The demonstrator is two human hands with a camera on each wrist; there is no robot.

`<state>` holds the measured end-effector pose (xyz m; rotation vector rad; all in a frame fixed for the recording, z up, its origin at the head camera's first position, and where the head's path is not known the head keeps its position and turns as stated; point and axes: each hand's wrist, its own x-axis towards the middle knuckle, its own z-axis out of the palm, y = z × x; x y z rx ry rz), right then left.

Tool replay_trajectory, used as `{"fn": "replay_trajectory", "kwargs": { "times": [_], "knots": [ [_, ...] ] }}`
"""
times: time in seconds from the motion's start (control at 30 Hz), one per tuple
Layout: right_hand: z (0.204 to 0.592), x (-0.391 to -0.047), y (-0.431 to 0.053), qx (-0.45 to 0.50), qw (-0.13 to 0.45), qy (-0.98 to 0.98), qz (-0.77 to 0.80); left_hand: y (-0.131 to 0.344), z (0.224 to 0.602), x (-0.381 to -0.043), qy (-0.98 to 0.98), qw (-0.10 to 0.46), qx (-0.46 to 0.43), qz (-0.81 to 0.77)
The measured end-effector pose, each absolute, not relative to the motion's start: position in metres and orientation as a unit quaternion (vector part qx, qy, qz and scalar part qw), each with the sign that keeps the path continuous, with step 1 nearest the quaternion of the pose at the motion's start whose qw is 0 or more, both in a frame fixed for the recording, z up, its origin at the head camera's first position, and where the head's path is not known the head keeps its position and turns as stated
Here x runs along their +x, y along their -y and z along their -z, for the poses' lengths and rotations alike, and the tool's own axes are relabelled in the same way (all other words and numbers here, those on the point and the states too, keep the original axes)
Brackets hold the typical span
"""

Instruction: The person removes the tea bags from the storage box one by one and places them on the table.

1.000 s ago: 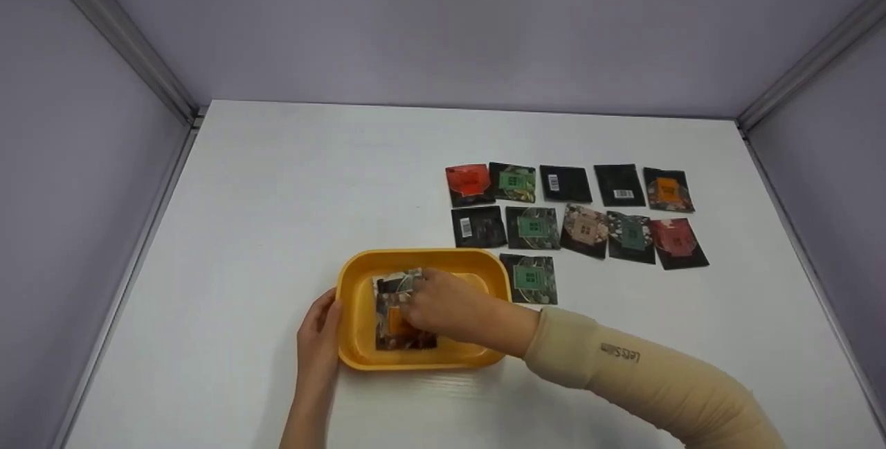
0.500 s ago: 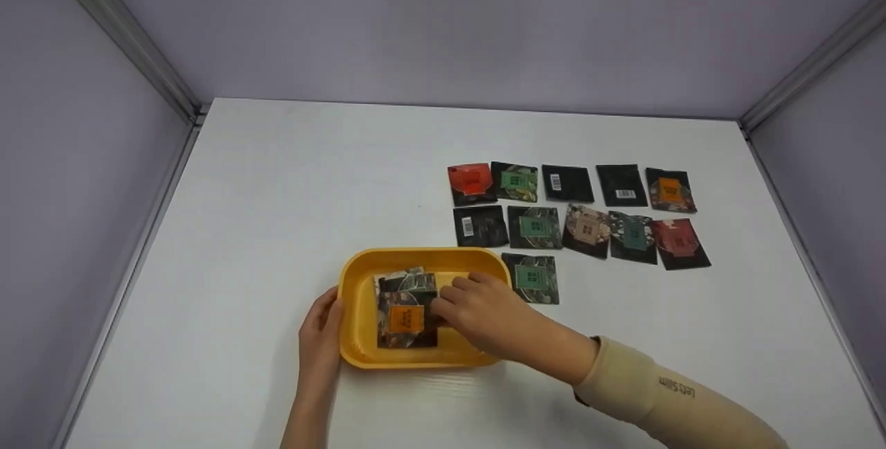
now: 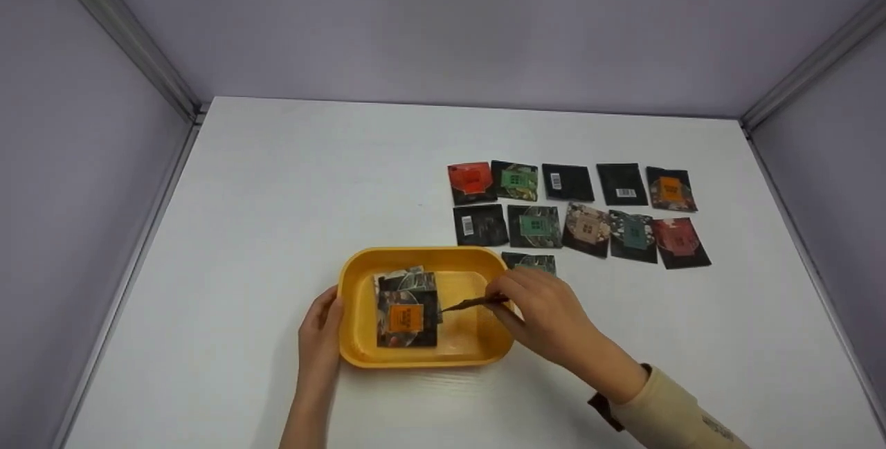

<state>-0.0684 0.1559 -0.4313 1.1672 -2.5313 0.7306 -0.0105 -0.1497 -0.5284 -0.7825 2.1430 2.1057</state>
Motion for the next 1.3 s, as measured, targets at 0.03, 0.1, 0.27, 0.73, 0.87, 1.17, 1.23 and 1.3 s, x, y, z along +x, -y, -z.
{"fn": "replay_trajectory", "kwargs": {
  "times": [0.03,0.1,0.27,0.73,0.87,1.17,1.23,1.3],
  "knots": [
    [0.431,-0.068,-0.159,0.391,0.136,0.873,-0.259,0.15,0.529,-0.011,-0.689,0.018,-0.253,-0.679],
    [0.432,-0.068,-0.164,0.372,0.155,0.875,-0.269,0.15,0.529,-0.011,-0.689,0.02,-0.256,-0.678],
    [0.438,-0.064,-0.179,0.314,0.207,0.878,-0.295,0.149,0.528,-0.012,-0.691,0.027,-0.259,-0.674],
    [0.45,-0.074,-0.228,0.101,0.142,0.893,-0.415,0.149,0.528,-0.012,-0.684,0.019,-0.257,-0.682],
    [0.454,-0.078,-0.239,0.044,0.101,0.899,-0.424,0.149,0.529,-0.012,-0.683,0.02,-0.256,-0.684],
    [0.464,-0.094,-0.261,-0.041,0.001,0.903,-0.428,0.148,0.527,-0.014,-0.684,0.021,-0.261,-0.681],
    [0.466,-0.098,-0.265,-0.05,-0.015,0.904,-0.423,0.148,0.526,-0.013,-0.683,0.021,-0.263,-0.681],
    [0.469,-0.102,-0.268,-0.055,-0.026,0.904,-0.423,0.148,0.526,-0.013,-0.681,0.019,-0.261,-0.684]
  ]
}}
